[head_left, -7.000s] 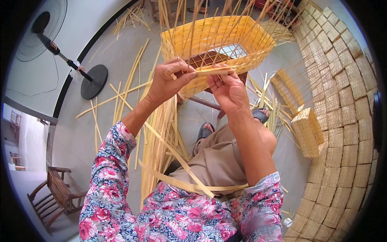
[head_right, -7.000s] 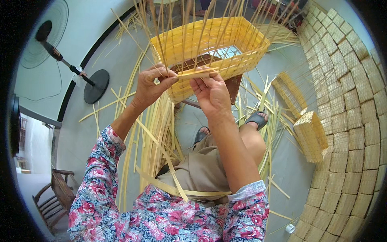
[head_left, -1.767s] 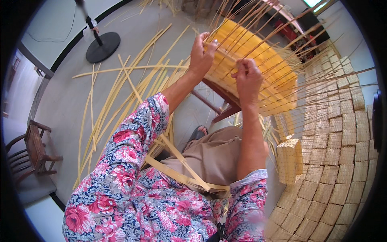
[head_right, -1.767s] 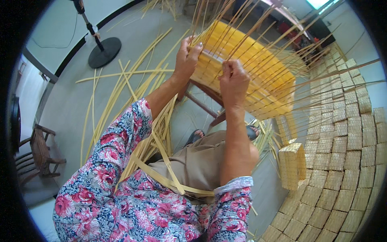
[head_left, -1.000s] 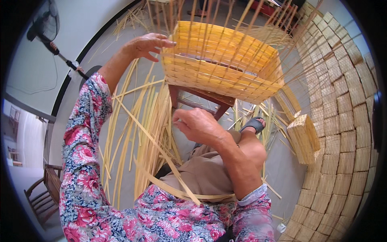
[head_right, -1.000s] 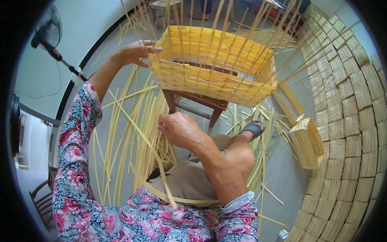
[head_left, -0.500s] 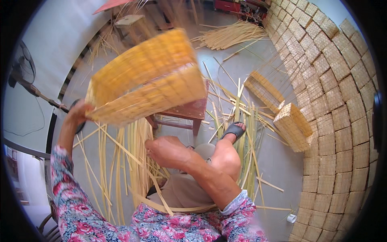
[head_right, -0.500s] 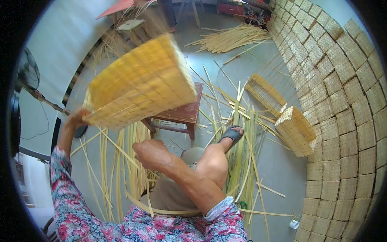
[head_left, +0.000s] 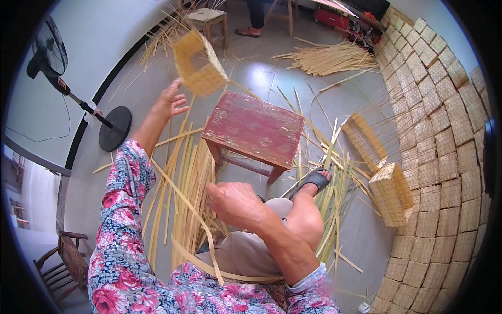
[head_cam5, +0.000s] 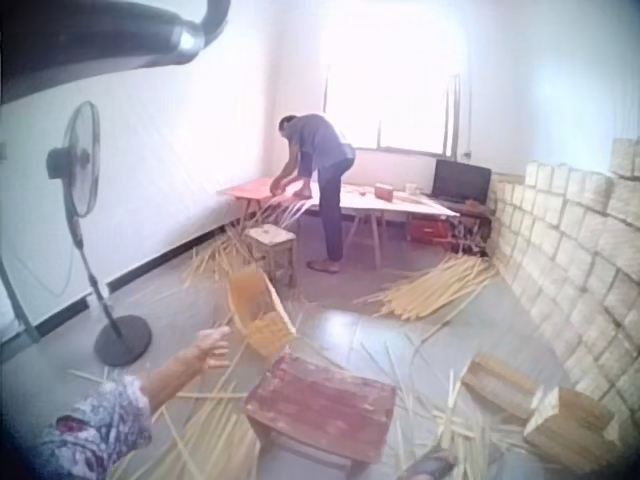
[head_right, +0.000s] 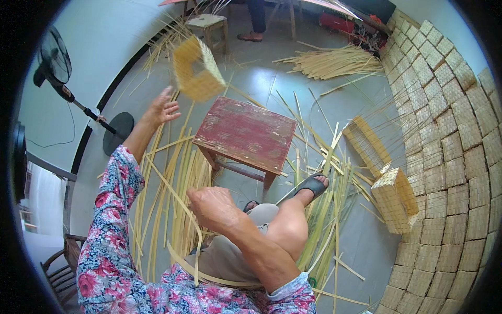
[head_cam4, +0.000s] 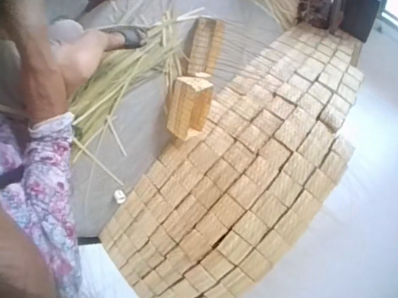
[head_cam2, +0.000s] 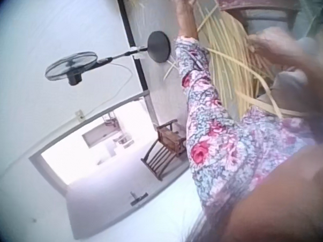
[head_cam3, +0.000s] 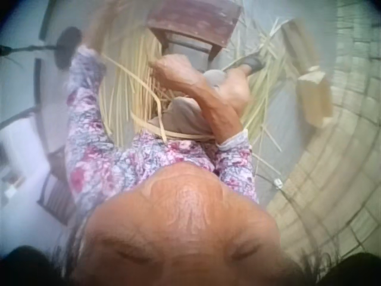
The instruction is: The person weaves a rectangular basket by hand, interlacing thin bamboo strips through a pre-formed frame. They repeatedly pull strips through the weave, adjust tension, and occasionally reposition the basket on a stool to continue the pattern.
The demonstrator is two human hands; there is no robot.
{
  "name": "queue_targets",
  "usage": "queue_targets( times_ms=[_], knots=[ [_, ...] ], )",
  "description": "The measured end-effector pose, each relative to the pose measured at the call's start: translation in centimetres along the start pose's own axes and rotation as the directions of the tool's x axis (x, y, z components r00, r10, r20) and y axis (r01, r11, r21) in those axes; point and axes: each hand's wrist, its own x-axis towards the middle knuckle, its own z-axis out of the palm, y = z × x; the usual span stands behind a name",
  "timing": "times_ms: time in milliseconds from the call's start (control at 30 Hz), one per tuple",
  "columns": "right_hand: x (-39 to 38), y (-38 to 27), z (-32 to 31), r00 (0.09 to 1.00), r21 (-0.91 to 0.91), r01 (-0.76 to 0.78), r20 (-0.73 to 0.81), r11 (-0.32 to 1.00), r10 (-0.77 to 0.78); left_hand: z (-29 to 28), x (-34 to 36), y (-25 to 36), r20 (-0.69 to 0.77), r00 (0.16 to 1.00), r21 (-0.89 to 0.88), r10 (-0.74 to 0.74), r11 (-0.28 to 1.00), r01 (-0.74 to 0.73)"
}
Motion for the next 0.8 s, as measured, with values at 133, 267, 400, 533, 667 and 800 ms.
queue_targets(
  times_ms=[133,267,400,533,667,800],
  knots=[
    [-0.8,0.5,-0.2,0.994,-0.053,0.003,-0.105,0.999,-0.009,5.4,-1.8,-3.4,0.344,0.894,0.418,0.287,0.806,-0.419],
    [-1.3,0.7,0.5,1.0,0.044,0.011,-0.007,0.999,-0.011,12.4,-5.4,-7.7,0.663,0.519,0.526,0.539,0.158,-0.836],
    [-2.2,-2.7,-0.3,0.995,0.015,0.091,-0.032,0.996,-0.09,15.1,-8.3,-8.7,0.83,0.369,0.479,0.418,-0.195,-0.856],
    [-7.9,-1.0,-7.3,0.942,0.086,0.194,-0.296,0.977,-0.161,15.7,-9.3,-10.3,0.866,0.317,0.458,0.388,-0.357,-0.814],
    [-14.1,13.1,-13.4,0.85,0.712,0.031,-0.388,0.701,0.357,17.1,-11.3,-9.7,0.882,0.296,0.431,0.366,-0.374,-0.821],
    [-21.6,34.4,-12.8,0.245,0.82,-0.025,-0.549,0.572,0.799,17.0,-12.7,-8.7,0.878,0.362,0.468,0.314,-0.395,-0.791]
  ],
)
